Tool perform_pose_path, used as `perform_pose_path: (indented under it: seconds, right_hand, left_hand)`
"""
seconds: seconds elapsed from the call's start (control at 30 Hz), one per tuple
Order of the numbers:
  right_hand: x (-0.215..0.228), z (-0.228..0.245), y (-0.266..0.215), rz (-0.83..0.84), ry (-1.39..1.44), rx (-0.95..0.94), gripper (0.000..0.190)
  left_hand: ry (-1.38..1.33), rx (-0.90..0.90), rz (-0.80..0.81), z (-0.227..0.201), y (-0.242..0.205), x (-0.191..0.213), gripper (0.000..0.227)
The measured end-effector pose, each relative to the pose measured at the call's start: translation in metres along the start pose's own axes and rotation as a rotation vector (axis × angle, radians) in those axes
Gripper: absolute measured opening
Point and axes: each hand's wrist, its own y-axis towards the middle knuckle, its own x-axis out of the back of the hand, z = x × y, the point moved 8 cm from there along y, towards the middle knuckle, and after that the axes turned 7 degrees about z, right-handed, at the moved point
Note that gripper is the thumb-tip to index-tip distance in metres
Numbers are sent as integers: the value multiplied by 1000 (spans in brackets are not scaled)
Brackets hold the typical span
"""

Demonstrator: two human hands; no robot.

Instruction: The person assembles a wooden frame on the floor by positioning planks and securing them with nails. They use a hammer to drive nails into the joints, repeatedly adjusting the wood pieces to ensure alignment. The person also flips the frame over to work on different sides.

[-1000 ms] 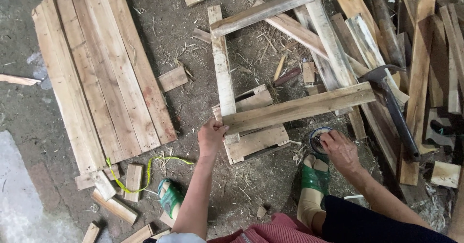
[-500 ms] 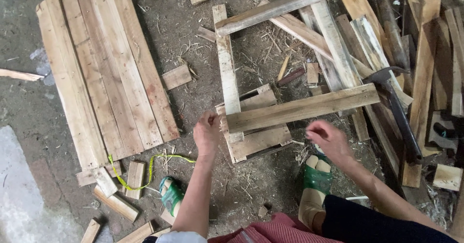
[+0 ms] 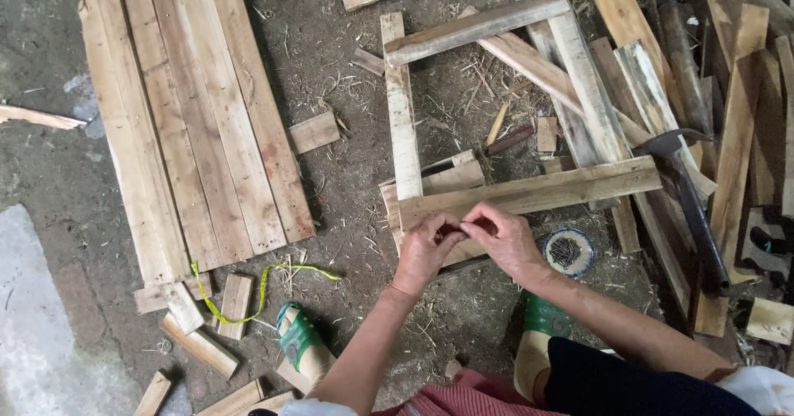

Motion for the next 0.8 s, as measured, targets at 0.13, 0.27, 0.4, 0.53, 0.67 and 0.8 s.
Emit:
perform_pose_path:
  seconds: [0.13, 0.27, 0.4, 0.53, 0.67, 0.8]
  right_hand:
    - [-5, -13, -2, -6, -22, -42, 8]
    - [10, 4, -3, 5, -308, 152, 27]
    - [21, 5, 0, -94, -993, 413, 48]
    - [4, -11, 7, 78, -1215, 454, 58]
    - [-5, -23, 16, -15, -1117, 568, 72]
    - [4, -24, 31, -19, -1130, 538, 75]
  left_hand:
    - [70, 24, 36, -11, -4, 3, 17]
    - [88, -39, -108, -18, 1, 38, 13]
    - [93, 45, -465, 23, -12, 86, 17]
    - [-83, 155, -580, 57, -27, 76, 18]
    - [-236, 398, -701, 48, -48, 67, 1]
    - [-471, 426, -779, 44, -53, 41, 15]
